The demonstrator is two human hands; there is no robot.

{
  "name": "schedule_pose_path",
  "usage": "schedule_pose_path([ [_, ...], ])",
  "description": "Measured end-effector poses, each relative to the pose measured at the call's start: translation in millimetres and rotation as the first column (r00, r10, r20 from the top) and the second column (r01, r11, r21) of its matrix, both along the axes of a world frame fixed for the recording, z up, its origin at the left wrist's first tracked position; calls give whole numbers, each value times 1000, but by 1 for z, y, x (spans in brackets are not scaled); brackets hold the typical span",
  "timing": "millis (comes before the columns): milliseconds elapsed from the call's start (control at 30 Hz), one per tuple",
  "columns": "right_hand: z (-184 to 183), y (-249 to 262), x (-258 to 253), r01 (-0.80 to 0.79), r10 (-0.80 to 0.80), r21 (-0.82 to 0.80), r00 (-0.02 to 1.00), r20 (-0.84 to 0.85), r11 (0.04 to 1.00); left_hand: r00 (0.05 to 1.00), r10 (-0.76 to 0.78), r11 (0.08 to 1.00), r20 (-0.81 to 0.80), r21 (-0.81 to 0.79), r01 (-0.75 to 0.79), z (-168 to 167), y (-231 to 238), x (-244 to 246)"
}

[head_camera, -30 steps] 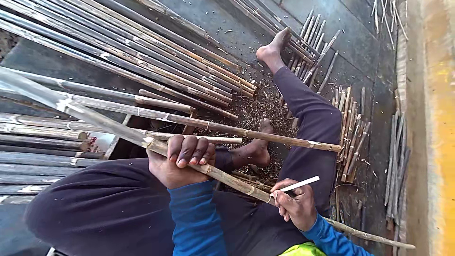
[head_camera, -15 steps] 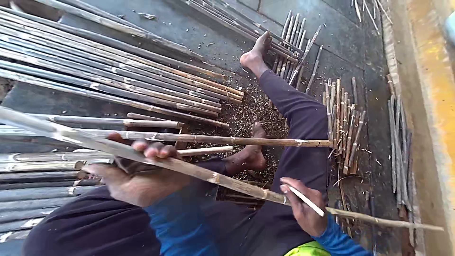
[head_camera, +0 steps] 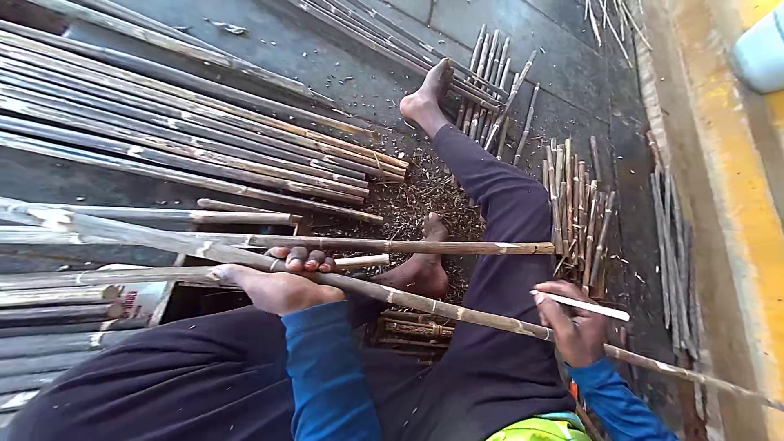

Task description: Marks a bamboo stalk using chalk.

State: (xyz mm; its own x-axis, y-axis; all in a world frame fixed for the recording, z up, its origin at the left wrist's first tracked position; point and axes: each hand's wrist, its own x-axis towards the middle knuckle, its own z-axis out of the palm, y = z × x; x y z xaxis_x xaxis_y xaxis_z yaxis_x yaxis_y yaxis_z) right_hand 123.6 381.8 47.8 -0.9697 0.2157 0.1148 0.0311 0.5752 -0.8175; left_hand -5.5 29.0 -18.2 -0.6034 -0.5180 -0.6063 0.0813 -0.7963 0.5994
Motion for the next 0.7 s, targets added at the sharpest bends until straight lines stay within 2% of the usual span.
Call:
schedule_pose_path([
  [100, 2, -55, -23, -294, 310, -147, 946, 95, 944, 998, 44, 998, 37, -52, -42, 9, 2, 7],
  [200, -4, -94, -39, -413, 484, -347, 862, 150, 842, 997, 65, 995, 51, -85, -61, 11, -3, 19],
  [300, -23, -111, -48, -473, 542, -375, 835, 100, 797, 998, 64, 998, -20, -12, -64, 10, -10, 28],
  [467, -36, -113, -43, -615, 627, -200, 779, -7, 763, 997, 62, 994, 41, 91, -65, 3, -11, 32],
  [567, -40, -115, -42, -688, 695, -171, 718, -24, 705, 995, 67, 990, 75, 121, -76, 6, -12, 30],
  [700, -41, -116, -40, -608, 636, -241, 770, 49, 756, 999, 37, 987, 4, 157, -37, 5, -18, 35],
])
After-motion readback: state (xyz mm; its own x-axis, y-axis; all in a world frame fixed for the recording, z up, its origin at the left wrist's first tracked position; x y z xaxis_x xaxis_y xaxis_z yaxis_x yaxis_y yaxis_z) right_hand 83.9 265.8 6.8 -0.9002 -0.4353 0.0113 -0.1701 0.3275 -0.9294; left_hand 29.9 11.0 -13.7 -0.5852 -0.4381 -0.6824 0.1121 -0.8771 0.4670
